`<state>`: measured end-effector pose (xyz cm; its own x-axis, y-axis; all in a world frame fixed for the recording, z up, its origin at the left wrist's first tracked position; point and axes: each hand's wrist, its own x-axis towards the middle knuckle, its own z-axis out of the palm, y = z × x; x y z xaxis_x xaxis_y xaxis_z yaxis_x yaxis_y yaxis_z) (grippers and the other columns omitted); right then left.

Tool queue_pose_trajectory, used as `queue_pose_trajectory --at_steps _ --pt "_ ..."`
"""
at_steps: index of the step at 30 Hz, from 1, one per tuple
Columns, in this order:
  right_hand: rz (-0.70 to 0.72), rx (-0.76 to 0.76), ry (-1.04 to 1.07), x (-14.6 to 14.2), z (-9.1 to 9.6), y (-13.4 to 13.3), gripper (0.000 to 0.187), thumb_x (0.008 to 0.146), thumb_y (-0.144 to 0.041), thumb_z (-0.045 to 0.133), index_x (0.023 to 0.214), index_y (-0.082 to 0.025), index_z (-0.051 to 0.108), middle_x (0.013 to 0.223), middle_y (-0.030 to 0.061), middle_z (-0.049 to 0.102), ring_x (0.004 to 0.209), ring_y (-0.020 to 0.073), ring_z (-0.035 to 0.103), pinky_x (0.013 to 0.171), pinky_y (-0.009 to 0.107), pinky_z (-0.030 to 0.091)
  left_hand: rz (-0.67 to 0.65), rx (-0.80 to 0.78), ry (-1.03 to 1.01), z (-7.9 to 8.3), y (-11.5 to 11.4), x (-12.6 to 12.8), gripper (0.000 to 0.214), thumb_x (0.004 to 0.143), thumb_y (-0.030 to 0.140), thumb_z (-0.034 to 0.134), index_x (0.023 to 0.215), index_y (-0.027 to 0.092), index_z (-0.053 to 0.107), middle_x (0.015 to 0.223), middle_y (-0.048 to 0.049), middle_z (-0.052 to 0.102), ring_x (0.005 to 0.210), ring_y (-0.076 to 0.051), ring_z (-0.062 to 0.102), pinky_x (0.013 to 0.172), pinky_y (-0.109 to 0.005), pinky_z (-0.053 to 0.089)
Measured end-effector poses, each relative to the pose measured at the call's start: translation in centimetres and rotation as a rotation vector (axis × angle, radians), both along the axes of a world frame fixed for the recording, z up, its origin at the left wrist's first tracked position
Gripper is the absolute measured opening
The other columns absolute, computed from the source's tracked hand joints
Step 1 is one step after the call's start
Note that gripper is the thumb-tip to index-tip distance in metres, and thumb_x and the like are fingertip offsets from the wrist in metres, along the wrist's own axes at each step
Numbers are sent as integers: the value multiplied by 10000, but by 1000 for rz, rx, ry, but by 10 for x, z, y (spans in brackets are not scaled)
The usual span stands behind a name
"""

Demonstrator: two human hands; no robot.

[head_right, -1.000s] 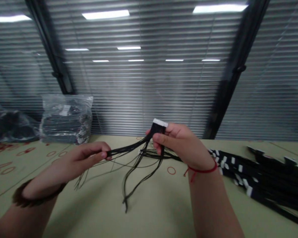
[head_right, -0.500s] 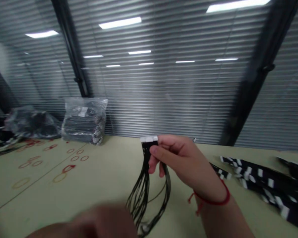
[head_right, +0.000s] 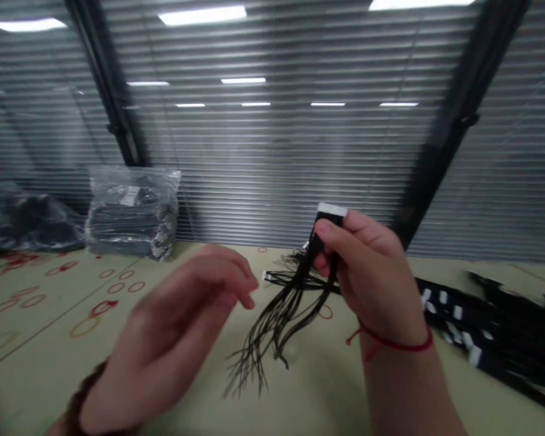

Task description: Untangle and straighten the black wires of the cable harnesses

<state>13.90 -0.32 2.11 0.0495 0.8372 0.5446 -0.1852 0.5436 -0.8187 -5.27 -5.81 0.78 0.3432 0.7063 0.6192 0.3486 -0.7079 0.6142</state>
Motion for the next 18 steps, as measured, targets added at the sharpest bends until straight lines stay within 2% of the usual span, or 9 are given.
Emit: queue_pose_trajectory --at_steps 2,5,9,12,15,18 --pt "-33 19 57 1 2 2 231 692 -315 713 641 -158 552 539 -34 478 434 42 457 381 123 371 -29 -38 64 7 7 -4 172 926 193 417 900 231 583 819 10 640 755 -138 602 711 -270 489" --pt "-53 44 129 0 3 4 241 691 -294 713 635 -156 524 541 -42 459 459 43 476 408 123 395 -30 -25 236 4 13 -3 192 917 154 415 838 220 577 757 33 616 687 -116 573 657 -250 453" --pt "-15 53 169 -3 3 3 269 709 -308 707 638 -161 493 552 -49 442 465 37 476 416 119 398 129 120 244 -5 21 6 134 889 149 475 996 201 536 976 -11 619 903 -156 560 799 -281 431" --pt "33 59 150 -4 1 1 285 733 -325 691 647 -164 471 554 -53 432 463 36 473 412 119 390 58 111 239 -8 27 9 242 864 201 555 1102 205 516 1096 -30 615 1001 -176 547 876 -295 414" --pt "96 53 64 -3 -3 1 265 759 -333 678 689 -163 488 559 -52 446 445 47 464 378 133 367 29 74 250 -7 31 7 41 873 214 547 887 194 579 844 1 646 792 -149 582 728 -266 432" --pt "138 51 -61 0 -6 1 252 796 -343 661 715 -156 513 544 -39 485 432 61 462 360 145 345 58 61 186 -5 32 2 131 888 197 505 764 179 543 694 23 578 654 -116 534 617 -237 403"
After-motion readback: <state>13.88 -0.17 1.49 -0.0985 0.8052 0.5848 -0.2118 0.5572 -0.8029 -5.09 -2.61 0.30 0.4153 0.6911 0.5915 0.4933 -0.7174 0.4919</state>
